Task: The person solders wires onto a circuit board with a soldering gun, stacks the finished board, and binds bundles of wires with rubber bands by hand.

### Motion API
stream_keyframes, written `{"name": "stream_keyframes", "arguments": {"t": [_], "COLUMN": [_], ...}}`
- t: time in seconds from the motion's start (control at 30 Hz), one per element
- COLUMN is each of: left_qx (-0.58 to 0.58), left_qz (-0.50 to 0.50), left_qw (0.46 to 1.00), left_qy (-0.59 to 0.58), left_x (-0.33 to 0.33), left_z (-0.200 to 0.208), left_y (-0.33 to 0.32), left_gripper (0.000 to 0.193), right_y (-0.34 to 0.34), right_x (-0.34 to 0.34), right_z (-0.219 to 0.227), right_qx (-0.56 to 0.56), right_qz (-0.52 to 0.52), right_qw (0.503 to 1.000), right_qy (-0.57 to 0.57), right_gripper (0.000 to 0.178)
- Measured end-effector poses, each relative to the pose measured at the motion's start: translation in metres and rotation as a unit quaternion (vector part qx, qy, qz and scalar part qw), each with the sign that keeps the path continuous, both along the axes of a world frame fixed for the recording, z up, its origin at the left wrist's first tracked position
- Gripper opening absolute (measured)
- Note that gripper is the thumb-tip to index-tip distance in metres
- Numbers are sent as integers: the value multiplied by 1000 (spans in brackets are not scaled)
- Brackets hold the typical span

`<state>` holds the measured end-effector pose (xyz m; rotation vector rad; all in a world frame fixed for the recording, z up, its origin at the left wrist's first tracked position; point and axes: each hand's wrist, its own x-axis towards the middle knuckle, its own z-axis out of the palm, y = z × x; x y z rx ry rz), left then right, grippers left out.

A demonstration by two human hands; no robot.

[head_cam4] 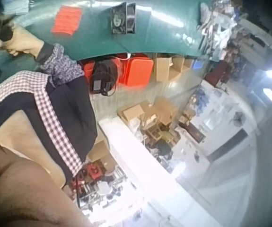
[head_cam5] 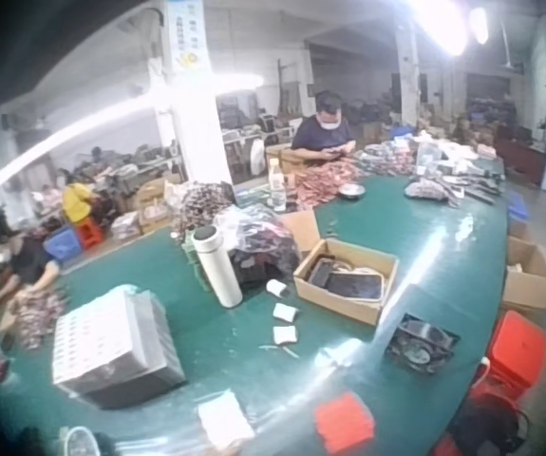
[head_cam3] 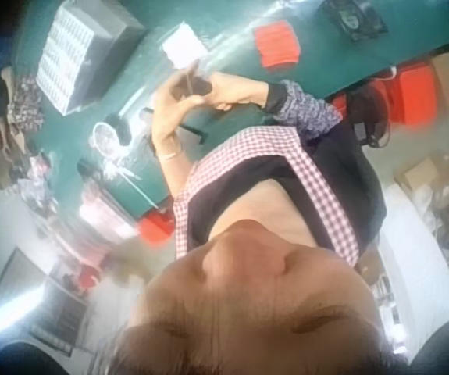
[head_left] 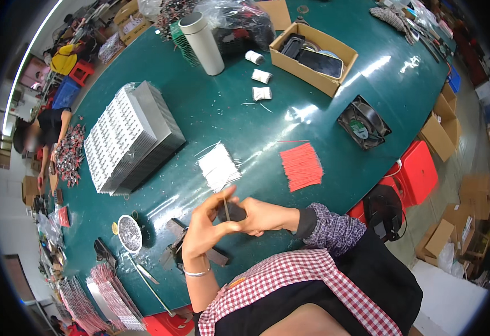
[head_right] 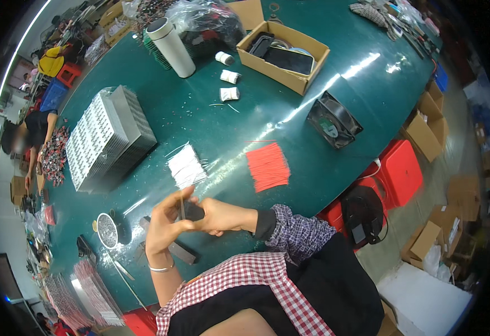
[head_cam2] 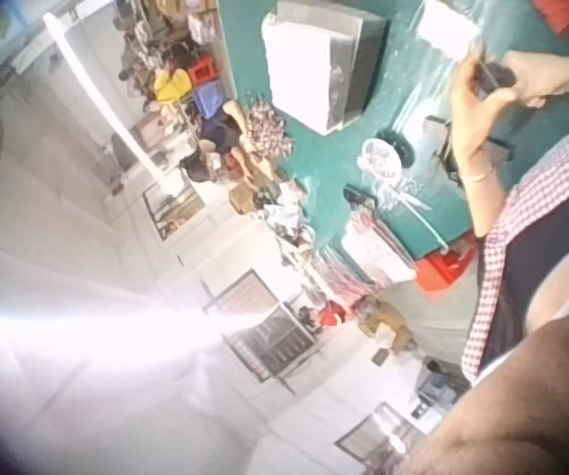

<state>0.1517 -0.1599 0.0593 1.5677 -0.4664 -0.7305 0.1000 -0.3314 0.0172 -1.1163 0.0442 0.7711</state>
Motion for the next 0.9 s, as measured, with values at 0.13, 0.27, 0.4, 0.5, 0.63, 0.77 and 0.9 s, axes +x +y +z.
{"name": "stream_keyframes", "arguments": {"t": [0.13,0.27,0.4,0.5,0.63,0.77,0.9], "left_qx": [168,71,72,95,157,160,153], "left_qz": [24,186,243,268,247,308,350], "left_qw": [979,977,959,955,951,931,912], "left_qy": [-109,-70,-126,-81,-99,-113,-151], "left_x": [-7,-4,1,2,1,0,11], "left_z": [2,3,5,0,-3,-1,23], "left_y": [-13,-17,-2,23,34,61,109], "left_gripper": [20,14,12,12,12,11,11], "right_y": [5,-14,-76,-124,-160,-177,-172], "right_x": [-4,3,29,57,95,107,75], "right_z": [-9,-6,-11,31,0,-61,-11], "right_qx": [-35,-57,-262,-519,-737,-807,-744], "right_qz": [11,8,-177,-240,-219,-150,-177], "right_qw": [998,995,881,764,523,446,501], "right_qy": [-50,-86,-353,-301,-367,-358,-405], "right_gripper": [27,27,48,33,51,72,72]}}
